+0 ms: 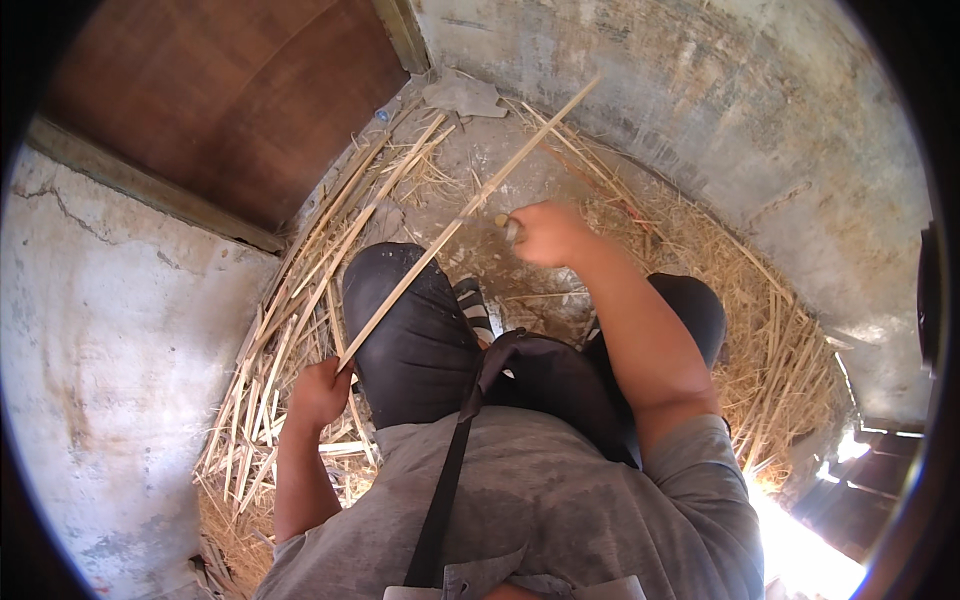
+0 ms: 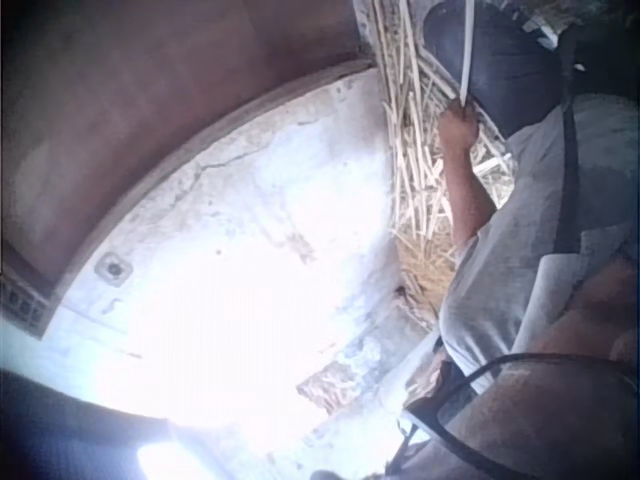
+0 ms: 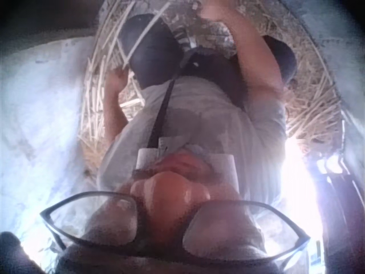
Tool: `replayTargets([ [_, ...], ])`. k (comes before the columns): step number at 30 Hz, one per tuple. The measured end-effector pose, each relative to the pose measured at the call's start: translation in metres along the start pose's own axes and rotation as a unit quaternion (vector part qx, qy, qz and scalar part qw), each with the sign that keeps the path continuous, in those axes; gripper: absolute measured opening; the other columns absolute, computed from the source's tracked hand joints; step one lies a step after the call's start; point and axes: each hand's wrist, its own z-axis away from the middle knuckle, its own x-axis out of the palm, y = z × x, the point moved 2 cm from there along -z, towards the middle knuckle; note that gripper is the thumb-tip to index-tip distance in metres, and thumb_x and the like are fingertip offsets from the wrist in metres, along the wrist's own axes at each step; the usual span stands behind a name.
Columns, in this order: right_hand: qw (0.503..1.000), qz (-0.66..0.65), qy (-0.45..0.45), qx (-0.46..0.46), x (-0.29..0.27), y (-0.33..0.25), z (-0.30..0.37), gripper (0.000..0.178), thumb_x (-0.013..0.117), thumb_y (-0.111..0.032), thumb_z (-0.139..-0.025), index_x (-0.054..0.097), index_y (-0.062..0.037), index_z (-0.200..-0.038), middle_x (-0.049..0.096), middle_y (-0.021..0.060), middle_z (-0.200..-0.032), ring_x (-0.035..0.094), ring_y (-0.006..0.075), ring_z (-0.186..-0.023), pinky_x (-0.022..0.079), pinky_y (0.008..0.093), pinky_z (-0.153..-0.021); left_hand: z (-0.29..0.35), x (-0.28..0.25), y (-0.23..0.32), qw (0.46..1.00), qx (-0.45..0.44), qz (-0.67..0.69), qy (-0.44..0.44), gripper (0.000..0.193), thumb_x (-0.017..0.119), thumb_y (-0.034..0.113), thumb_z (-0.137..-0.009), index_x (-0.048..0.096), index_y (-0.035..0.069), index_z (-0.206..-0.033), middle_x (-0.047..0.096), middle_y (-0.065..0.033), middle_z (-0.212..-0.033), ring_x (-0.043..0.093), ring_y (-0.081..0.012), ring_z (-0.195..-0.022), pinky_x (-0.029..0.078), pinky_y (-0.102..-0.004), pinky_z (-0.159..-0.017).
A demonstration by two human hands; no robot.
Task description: The person sits on the floor and uses a machete to split a long bamboo stick into thin strips. They hold the bamboo with their left hand and repeatedly strike it with the machete in their right hand, creating a pile of bamboo strips on the floor.
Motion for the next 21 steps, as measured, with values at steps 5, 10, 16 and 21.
replayTargets([
  [5, 1.000, -0.018, 0.005, -0.024, 0.000, -0.007, 0.000, 0.037, 0.067, -0.020, -0.076, 0.073, -0.0070, -0.109, 0.072, 0.0204, -0.106, 0.067, 0.0401, -0.103, 0.055, 0.0470, -0.089, -0.002, 0.006, -0.004, 1.000, 0.002, -0.002, 0.009, 0.030, 0.063, 0.027, -0.097, 0.064, 0.000, -0.084, 0.065, -0.0289, -0.077, 0.063, -0.0513, -0.077, 0.049, -0.0556, -0.068],
  [10, 0.992, -0.095, 0.054, 0.066, -0.017, 0.038, -0.003, 0.036, 0.068, -0.021, -0.076, 0.073, -0.0037, -0.108, 0.071, 0.0232, -0.106, 0.067, 0.0411, -0.103, 0.054, 0.0470, -0.088, -0.003, 0.014, -0.006, 0.999, 0.007, 0.011, 0.030, 0.028, 0.064, 0.025, -0.095, 0.063, 0.000, -0.082, 0.065, -0.0291, -0.075, 0.063, -0.0511, -0.076, 0.049, -0.0555, -0.067],
  [16, 0.998, -0.020, 0.053, 0.000, -0.006, 0.017, 0.002, 0.034, 0.067, -0.020, -0.077, 0.073, -0.0060, -0.107, 0.072, 0.0218, -0.107, 0.067, 0.0411, -0.104, 0.054, 0.0473, -0.090, -0.003, 0.007, -0.002, 0.999, 0.009, -0.005, 0.032, 0.029, 0.064, 0.026, -0.095, 0.063, 0.000, -0.082, 0.064, -0.0290, -0.075, 0.063, -0.0510, -0.075, 0.049, -0.0557, -0.066],
  [21, 0.998, 0.033, -0.024, -0.055, 0.005, -0.020, 0.003, 0.034, 0.068, -0.021, -0.077, 0.072, -0.0049, -0.106, 0.072, 0.0217, -0.105, 0.067, 0.0409, -0.102, 0.054, 0.0471, -0.090, 0.000, 0.002, 0.000, 0.998, 0.024, -0.032, 0.038, 0.031, 0.064, 0.026, -0.096, 0.061, -0.001, -0.081, 0.064, -0.0291, -0.074, 0.063, -0.0515, -0.075, 0.049, -0.0559, -0.066],
])
